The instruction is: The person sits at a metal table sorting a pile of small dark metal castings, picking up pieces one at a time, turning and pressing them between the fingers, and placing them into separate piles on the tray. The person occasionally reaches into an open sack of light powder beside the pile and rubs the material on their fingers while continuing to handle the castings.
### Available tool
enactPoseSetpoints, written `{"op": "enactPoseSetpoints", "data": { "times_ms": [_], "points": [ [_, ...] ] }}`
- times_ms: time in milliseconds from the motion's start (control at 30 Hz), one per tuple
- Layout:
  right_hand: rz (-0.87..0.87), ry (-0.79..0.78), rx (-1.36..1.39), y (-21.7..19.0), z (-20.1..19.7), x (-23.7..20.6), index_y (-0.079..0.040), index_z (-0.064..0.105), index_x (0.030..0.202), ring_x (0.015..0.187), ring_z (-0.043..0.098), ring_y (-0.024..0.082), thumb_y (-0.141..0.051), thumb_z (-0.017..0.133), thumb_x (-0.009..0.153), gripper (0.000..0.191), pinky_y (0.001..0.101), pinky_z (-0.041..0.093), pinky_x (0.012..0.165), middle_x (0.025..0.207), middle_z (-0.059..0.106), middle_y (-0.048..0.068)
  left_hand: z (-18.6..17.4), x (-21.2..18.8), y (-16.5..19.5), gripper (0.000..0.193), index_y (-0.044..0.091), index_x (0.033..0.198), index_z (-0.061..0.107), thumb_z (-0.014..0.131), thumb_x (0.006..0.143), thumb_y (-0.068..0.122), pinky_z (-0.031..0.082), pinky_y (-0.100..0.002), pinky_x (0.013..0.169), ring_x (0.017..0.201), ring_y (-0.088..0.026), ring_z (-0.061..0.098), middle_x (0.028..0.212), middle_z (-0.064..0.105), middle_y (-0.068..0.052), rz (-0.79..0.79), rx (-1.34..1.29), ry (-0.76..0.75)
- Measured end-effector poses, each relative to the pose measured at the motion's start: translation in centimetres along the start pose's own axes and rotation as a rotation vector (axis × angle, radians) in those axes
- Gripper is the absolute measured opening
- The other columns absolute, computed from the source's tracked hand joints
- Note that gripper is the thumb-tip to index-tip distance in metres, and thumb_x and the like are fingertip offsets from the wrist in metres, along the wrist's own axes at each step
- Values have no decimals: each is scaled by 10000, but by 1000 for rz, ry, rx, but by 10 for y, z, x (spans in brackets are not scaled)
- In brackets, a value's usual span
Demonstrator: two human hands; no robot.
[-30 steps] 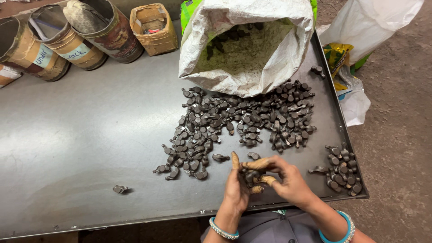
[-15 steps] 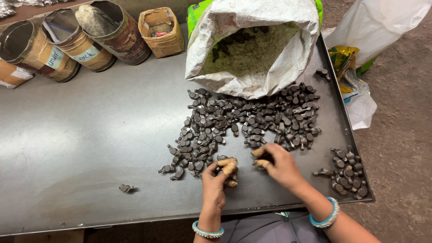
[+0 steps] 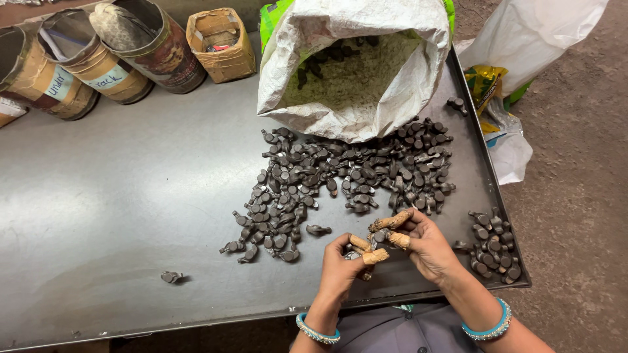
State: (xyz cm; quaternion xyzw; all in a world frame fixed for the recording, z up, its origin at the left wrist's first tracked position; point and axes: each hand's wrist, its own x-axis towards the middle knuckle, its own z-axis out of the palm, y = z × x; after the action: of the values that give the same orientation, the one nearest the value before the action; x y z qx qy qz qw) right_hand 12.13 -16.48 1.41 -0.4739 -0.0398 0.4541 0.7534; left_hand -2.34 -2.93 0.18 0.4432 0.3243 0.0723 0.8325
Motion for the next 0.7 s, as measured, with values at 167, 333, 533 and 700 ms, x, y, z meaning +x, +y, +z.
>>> {"op": "enactPoseSetpoints", "data": {
  "times_ms": [167,333,533,700],
  "points": [
    [3,3,-35,0,0,1,-24,627,1127,1080,672,179,67,729,829,329,314,552,951,1152,694,92,-9,2,-7,229,6,890,684,876,792,85,481,-246,471,572,-89,614,742,662,-28,-31,4,-14],
    [29,-7,-58,-1,-3,0,12,652,1118,991,692,192,26,742,858,276,355,586,896,1077,696,102,-14,6,-11,136,15,927,694,782,883,109,495,-248,480,592,-94,640,769,706,-46,-56,-75,-71],
    [82,-1,-51,-3,-5,-2,33,663,1121,957,707,197,6,738,849,284,373,596,879,1051,715,103,-16,7,-13,99,12,949,698,753,893,71,524,-241,518,638,-96,663,809,714,-56,-55,-89,-107],
    [82,-43,-89,-4,-8,-4,63,670,1154,997,729,213,9,738,840,326,361,590,925,1077,735,131,-18,5,-13,120,-12,936,686,782,879,33,510,-244,511,643,-95,648,837,692,-43,-26,-85,-91]
  ]
}}
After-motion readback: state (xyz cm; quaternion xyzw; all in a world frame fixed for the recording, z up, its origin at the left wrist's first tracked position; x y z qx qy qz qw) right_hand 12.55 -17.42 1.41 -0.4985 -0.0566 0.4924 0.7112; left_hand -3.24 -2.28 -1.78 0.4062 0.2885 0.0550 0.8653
